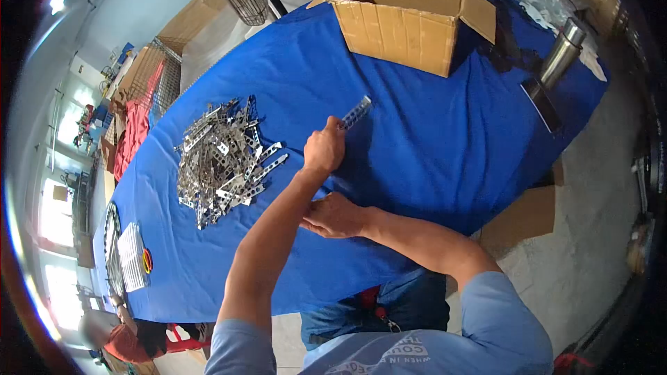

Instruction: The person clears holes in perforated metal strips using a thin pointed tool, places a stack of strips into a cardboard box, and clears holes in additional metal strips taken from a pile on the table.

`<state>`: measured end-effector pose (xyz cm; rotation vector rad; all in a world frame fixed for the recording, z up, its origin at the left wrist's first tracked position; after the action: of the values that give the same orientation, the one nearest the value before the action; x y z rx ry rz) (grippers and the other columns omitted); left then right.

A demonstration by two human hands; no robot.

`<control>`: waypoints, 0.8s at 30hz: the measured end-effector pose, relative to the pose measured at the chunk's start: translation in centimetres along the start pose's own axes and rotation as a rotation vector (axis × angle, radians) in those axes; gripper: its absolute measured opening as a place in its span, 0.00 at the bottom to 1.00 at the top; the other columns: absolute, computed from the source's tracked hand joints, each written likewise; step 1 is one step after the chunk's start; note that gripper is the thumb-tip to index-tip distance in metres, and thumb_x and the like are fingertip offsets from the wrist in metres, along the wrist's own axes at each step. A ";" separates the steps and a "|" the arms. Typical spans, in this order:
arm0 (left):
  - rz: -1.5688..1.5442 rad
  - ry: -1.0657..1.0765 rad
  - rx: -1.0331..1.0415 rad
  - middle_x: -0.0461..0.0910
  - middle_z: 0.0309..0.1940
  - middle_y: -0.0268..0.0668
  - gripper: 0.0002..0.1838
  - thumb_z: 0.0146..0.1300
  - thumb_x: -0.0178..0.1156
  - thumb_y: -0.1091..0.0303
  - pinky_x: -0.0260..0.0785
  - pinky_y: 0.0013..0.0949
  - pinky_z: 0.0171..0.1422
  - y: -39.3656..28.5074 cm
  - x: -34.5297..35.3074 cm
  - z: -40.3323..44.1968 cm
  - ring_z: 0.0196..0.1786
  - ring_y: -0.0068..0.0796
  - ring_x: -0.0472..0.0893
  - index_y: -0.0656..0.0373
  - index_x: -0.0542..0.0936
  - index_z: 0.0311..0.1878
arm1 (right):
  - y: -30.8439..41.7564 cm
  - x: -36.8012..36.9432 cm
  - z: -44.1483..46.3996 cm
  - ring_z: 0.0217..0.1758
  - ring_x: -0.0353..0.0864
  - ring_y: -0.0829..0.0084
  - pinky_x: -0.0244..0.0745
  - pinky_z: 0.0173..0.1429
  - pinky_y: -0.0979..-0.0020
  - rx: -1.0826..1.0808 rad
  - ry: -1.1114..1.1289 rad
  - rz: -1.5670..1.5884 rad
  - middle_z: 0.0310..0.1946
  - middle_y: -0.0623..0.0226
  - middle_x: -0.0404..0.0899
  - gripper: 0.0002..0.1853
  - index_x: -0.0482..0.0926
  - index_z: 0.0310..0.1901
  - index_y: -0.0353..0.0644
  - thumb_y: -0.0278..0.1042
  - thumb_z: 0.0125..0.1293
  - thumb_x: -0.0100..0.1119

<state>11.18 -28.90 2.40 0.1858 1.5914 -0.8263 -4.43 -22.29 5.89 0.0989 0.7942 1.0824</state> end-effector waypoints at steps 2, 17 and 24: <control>0.199 0.038 0.007 0.88 0.40 0.61 0.27 0.78 0.57 0.50 0.81 0.64 0.48 0.1 0.9 1.2 0.44 0.69 0.88 0.46 0.68 0.75 | -0.7 0.8 -0.3 0.33 0.90 0.55 0.84 0.33 0.54 0.019 0.069 0.004 0.40 0.59 0.88 0.13 0.80 0.56 0.44 0.39 0.77 0.62; -0.337 0.436 0.284 0.84 0.31 0.46 0.07 0.73 0.62 0.65 0.75 0.47 0.38 -2.3 -11.2 -27.2 0.33 0.49 0.84 0.59 0.80 0.44 | -0.6 -0.9 1.5 0.31 0.89 0.56 0.81 0.33 0.59 0.157 0.024 0.129 0.30 0.56 0.87 0.05 0.83 0.40 0.39 0.30 0.75 0.65; -0.860 0.844 -0.009 0.86 0.53 0.43 0.13 0.80 0.59 0.66 0.78 0.40 0.55 -0.2 -5.7 -50.1 0.52 0.36 0.85 0.61 0.85 0.59 | -0.6 -0.5 1.4 0.32 0.90 0.54 0.82 0.34 0.60 0.152 0.004 0.104 0.31 0.55 0.87 0.08 0.83 0.40 0.36 0.30 0.78 0.62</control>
<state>-27.82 2.84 6.31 -0.2177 2.5273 -1.5218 -3.22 -22.59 6.96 0.2687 0.8826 1.1190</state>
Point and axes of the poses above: each hand's wrist, its own z-axis towards the middle knuckle, its own x-axis out of the palm, y = z × x, the point moved 9 cm from there along z, towards the middle knuckle
